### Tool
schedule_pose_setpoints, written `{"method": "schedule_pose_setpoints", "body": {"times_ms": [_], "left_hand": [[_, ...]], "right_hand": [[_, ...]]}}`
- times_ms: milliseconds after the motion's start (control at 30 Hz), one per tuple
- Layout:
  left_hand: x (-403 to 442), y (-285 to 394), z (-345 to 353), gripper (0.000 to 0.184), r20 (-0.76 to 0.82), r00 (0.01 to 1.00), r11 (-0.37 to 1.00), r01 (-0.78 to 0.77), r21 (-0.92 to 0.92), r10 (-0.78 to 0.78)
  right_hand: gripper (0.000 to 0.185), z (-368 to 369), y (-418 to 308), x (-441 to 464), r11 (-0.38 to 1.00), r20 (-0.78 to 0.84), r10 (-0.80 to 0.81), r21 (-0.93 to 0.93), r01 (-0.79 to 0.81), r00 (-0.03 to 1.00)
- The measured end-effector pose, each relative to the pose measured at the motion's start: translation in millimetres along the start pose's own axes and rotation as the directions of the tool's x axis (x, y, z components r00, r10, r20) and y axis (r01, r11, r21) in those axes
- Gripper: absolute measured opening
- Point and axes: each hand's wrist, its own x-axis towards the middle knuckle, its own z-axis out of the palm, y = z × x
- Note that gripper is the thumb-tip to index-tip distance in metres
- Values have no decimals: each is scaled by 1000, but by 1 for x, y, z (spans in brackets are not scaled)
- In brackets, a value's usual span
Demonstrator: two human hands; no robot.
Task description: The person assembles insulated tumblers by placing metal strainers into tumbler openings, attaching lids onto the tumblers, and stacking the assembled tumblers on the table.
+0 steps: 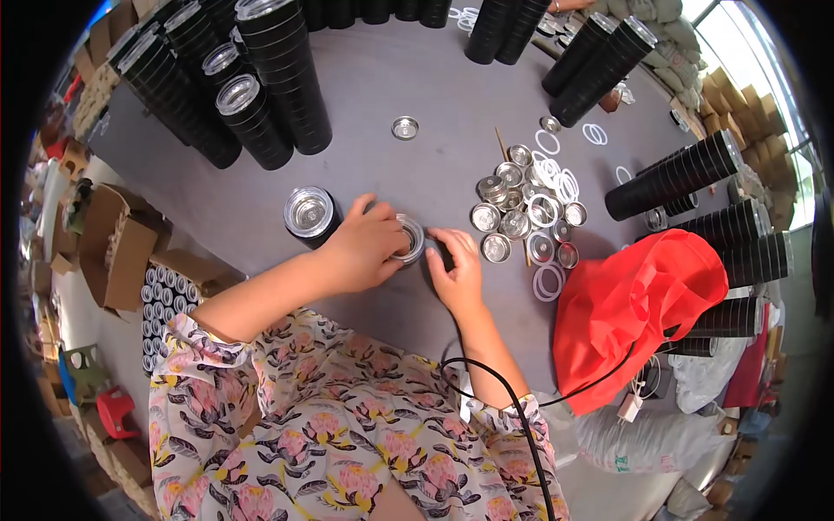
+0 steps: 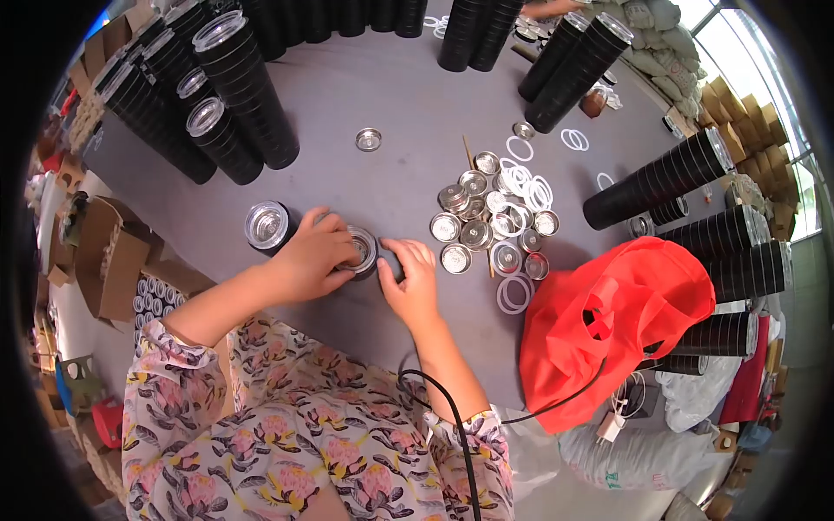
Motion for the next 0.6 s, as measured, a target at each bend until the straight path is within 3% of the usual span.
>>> {"method": "schedule_pose_setpoints", "body": {"times_ms": [67,267,367,600], "left_hand": [[2,-1,-2,17,32,999,999,38,-36,-37],[-4,2,2,20,-114,992,998,-46,34,50],[-6,1,0,21,-44,995,989,-78,124,84],[-3,5,-3,20,-66,998,1000,4,-20,-5]], "right_hand": [[27,1,3,-1,1000,1,-4,-10,4,1000],[24,-2,3,0,1000,-1,-5,-18,5,1000],[23,-3,2,1,999,0,-25,-27,25,1000],[22,-3,0,2,999,-4,-44,-18,44,999]]}}
